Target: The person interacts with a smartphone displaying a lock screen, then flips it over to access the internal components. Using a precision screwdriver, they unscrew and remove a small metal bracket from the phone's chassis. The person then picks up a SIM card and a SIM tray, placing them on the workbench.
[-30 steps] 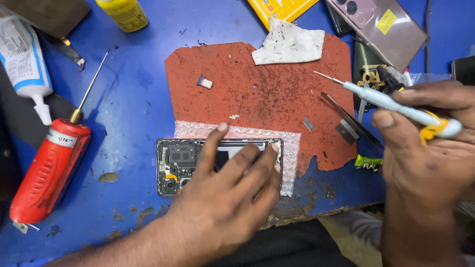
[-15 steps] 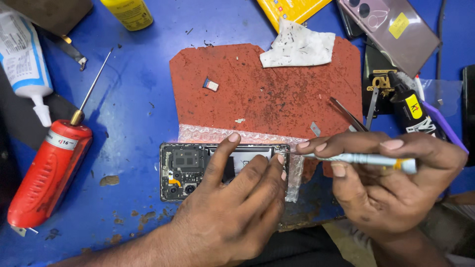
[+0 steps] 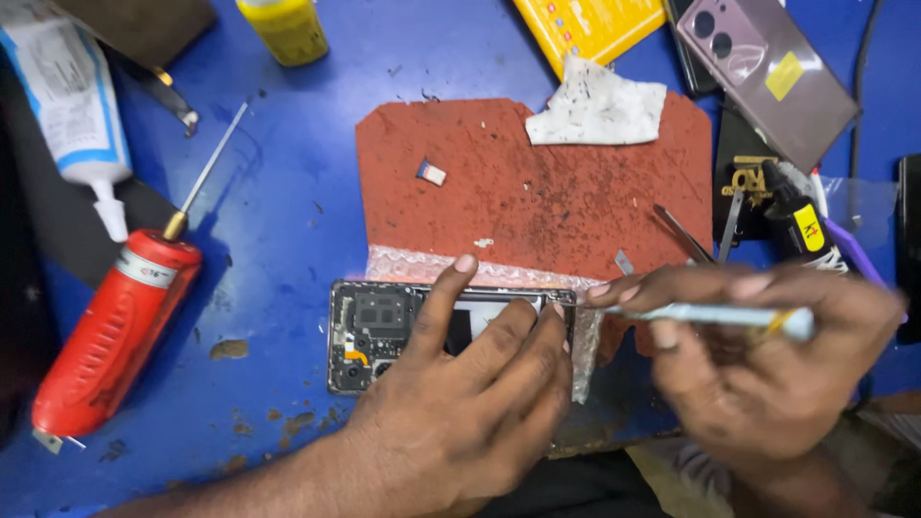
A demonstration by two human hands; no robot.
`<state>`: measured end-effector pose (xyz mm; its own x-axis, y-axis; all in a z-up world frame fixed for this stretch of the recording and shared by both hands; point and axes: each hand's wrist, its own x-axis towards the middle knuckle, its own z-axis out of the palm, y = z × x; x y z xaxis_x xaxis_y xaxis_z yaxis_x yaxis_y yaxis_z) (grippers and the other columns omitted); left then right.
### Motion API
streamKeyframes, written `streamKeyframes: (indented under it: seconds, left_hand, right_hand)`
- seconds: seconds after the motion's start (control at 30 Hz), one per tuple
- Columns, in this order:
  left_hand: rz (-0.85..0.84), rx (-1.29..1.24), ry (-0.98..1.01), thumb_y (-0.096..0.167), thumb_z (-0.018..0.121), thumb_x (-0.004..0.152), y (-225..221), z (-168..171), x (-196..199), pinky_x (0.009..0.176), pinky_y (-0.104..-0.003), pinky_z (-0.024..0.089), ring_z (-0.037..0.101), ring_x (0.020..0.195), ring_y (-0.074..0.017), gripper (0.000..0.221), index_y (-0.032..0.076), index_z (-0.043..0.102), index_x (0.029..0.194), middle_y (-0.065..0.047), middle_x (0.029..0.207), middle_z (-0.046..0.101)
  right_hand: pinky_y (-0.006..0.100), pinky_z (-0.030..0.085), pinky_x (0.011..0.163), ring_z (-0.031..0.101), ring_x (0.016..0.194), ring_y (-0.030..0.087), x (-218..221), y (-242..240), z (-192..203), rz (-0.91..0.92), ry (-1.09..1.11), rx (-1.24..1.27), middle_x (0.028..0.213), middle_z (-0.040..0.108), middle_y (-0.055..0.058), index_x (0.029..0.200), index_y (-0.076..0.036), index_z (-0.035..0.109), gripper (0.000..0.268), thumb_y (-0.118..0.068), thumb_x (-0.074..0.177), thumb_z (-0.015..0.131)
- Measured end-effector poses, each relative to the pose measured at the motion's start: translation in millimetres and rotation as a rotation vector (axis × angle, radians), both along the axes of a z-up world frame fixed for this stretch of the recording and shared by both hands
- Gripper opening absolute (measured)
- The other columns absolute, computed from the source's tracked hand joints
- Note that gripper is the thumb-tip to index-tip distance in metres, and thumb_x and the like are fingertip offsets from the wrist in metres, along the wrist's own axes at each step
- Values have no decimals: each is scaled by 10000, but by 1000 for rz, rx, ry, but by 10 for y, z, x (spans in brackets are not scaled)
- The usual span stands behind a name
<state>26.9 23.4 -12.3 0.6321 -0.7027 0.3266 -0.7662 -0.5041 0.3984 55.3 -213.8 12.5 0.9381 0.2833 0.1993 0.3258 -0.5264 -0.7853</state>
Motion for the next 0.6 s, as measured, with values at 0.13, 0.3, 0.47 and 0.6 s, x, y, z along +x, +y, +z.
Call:
streamKeyframes:
  seconds: [0.13,0.3,0.47,0.6]
  left_hand:
    - [5,30,7,311,577,883,-17,-19,-44,1150,-725,290,558,1284,-308,459,29,680,1230,-189,1332,620]
    - [24,27,-31,309,563,916,-34,-59,-64,1151,-706,294,561,1278,-307,445,38,676,1249,-183,1331,623]
    - [40,6,-43,305,562,922,-39,-95,-59,1161,-704,292,565,1274,-305,433,42,694,1240,-170,1320,625]
    - [46,-12,-38,297,565,922,-45,-106,-60,1162,-709,286,568,1273,-299,407,62,707,1222,-151,1302,631]
  right_hand:
    - [413,657,975,718,1011,239,121,47,-47,-174,43,276,1082,640,196,1334,-62,236,455,107,1082,574]
    - [385,634,1008,673,1059,237,321,86,-206,-78,4,260,1081,587,189,1306,-91,269,422,158,1142,568]
    - [405,645,1027,711,1081,263,399,200,-277,-83,81,343,1113,612,195,1297,-126,247,478,169,1047,529]
    - [418,643,1044,705,1089,262,393,241,-261,-96,86,368,1133,605,195,1278,-126,235,479,174,1054,534]
